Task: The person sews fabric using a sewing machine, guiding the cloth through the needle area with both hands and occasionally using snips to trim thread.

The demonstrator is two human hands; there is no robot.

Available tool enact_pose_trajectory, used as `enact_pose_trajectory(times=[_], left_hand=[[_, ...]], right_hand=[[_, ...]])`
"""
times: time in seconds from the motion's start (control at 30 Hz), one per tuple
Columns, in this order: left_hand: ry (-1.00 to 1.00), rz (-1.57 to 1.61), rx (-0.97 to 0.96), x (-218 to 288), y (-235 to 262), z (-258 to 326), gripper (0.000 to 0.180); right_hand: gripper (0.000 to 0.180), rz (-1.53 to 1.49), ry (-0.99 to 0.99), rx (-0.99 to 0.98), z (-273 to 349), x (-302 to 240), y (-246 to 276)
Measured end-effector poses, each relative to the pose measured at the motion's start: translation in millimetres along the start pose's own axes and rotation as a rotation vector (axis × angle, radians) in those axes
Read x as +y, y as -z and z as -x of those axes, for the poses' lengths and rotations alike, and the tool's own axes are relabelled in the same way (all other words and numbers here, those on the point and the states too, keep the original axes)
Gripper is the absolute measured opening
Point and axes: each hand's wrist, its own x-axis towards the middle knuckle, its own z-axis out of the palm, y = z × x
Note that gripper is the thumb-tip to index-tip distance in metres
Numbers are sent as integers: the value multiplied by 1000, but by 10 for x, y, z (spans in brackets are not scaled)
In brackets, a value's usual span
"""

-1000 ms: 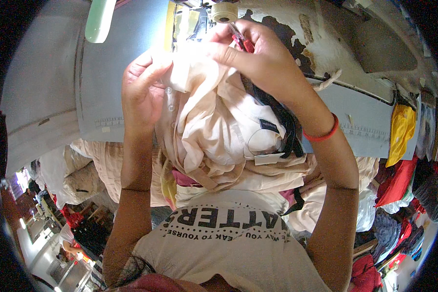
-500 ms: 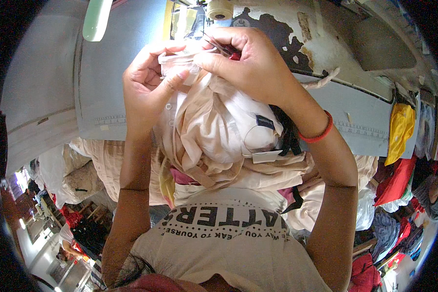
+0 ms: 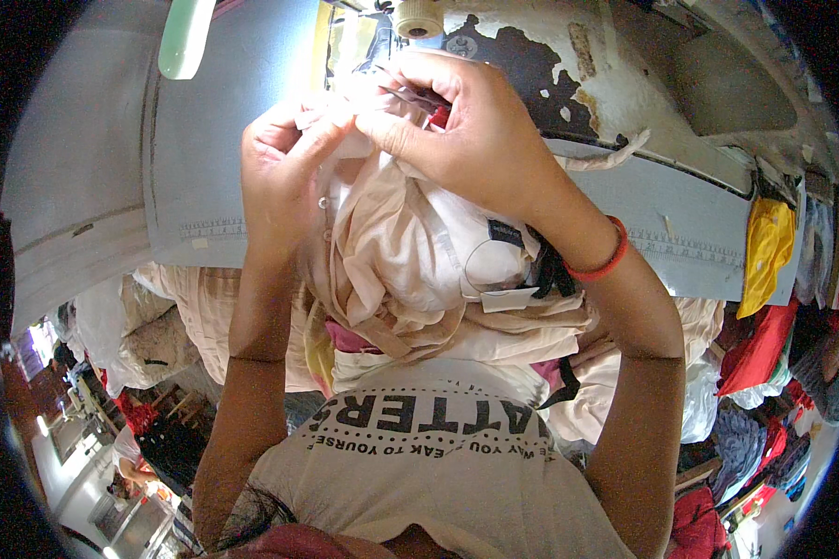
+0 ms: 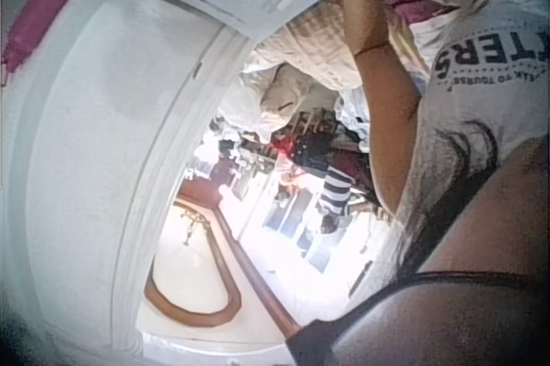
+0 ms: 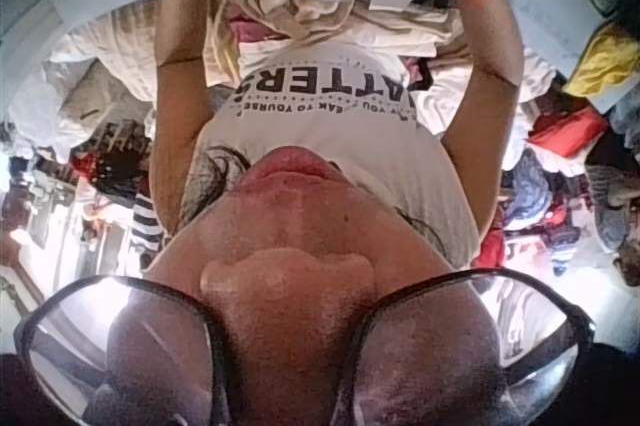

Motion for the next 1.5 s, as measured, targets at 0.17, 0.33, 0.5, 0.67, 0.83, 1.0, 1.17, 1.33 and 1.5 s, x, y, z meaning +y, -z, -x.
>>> enact_pose_trajectory(times=[0.17,0.33,0.5,0.67,0.83,1.0,1.17,1.33,1.5], left_hand=[[38,69,1,24,-17,-8,12],[56,133,38,-13,-68,-9,13],[-276,-391,136,-84,-9,-17,14],[-347,-555,94,-2,-29,-16,11],[-365,-768,72,-15,-17,2,8],[-214,-477,60,-53,-27,5,9],[-171,-324,48,-49,-55,-7,6],[-205,-304,104,-116,-105,-24,6],[-277,-516,136,-190,-113,-30,5]], right_hand=[[19,47,91,86,-7,28,-29],[16,-108,4,65,-13,62,-56],[11,-120,-76,-33,-10,85,12],[16,-164,-81,-4,-11,78,-14],[19,-65,-30,7,-9,65,-34],[21,91,91,77,-4,-3,-30],[20,184,108,79,6,12,-31],[17,31,19,76,4,30,-80],[15,-292,-164,9,0,127,-99]])
